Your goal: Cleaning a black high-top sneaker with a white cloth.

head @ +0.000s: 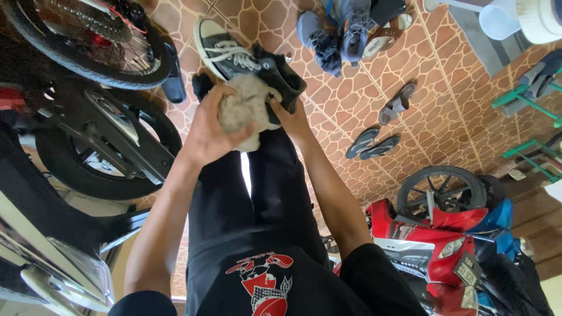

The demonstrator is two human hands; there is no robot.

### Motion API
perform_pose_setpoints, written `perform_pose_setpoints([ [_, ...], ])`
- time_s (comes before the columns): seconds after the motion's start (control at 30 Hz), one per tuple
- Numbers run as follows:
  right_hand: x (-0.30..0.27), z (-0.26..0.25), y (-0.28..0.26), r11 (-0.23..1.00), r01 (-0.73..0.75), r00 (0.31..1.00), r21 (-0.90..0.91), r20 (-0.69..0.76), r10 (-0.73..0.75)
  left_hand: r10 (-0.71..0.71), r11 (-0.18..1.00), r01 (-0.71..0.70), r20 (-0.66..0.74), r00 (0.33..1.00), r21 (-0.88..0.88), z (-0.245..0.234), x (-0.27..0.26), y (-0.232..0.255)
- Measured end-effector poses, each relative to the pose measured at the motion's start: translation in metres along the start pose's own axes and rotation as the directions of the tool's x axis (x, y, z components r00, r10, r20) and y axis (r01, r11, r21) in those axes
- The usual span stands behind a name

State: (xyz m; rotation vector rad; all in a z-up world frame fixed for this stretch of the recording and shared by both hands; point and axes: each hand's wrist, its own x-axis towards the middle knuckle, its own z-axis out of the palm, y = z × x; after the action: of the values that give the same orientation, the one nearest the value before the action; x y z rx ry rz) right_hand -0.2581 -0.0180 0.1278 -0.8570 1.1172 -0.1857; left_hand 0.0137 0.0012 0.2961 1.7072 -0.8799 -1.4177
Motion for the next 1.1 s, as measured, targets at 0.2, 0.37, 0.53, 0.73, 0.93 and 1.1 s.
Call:
perform_pose_setpoints([
  [0.2,-0.023,0.018,-0.003,0.875,-0.095,0.983,0.475,-0.093,0.158,0.217,0.965,-0.209,-0.037,0.975,0.159,0.055,-0.007,-0.021],
  [0.37,-0.029,0.014,0.002,0.951,-0.051,0.972,0.306,-0.203,0.118,0.247,0.836,-0.136,-0.145,0.958,0.531,0.05,0.008,-0.033],
  [0.53,-0.047,0.017,0.008,0.997,-0.071,0.977,-0.024,-0.203,0.065,0.177,0.863,0.037,-0.37,0.912,0.504,0.024,0.026,-0.073],
  [0.73,-0.041,0.018,0.025,0.972,-0.203,0.932,0.116,-0.281,0.228,0.322,0.892,-0.219,-0.215,0.922,0.396,0.061,0.004,-0.02],
  [0.93,-0.04,0.019,0.016,0.99,-0.122,0.978,0.076,-0.159,0.132,0.373,0.752,-0.188,-0.173,0.911,0.631,0.059,0.012,-0.033],
  [1.1,-0.051,0.04,-0.01,0.985,-0.013,0.986,-0.17,-0.168,-0.016,0.004,0.864,0.264,-0.53,0.848,0.429,0.037,0.039,-0.048],
])
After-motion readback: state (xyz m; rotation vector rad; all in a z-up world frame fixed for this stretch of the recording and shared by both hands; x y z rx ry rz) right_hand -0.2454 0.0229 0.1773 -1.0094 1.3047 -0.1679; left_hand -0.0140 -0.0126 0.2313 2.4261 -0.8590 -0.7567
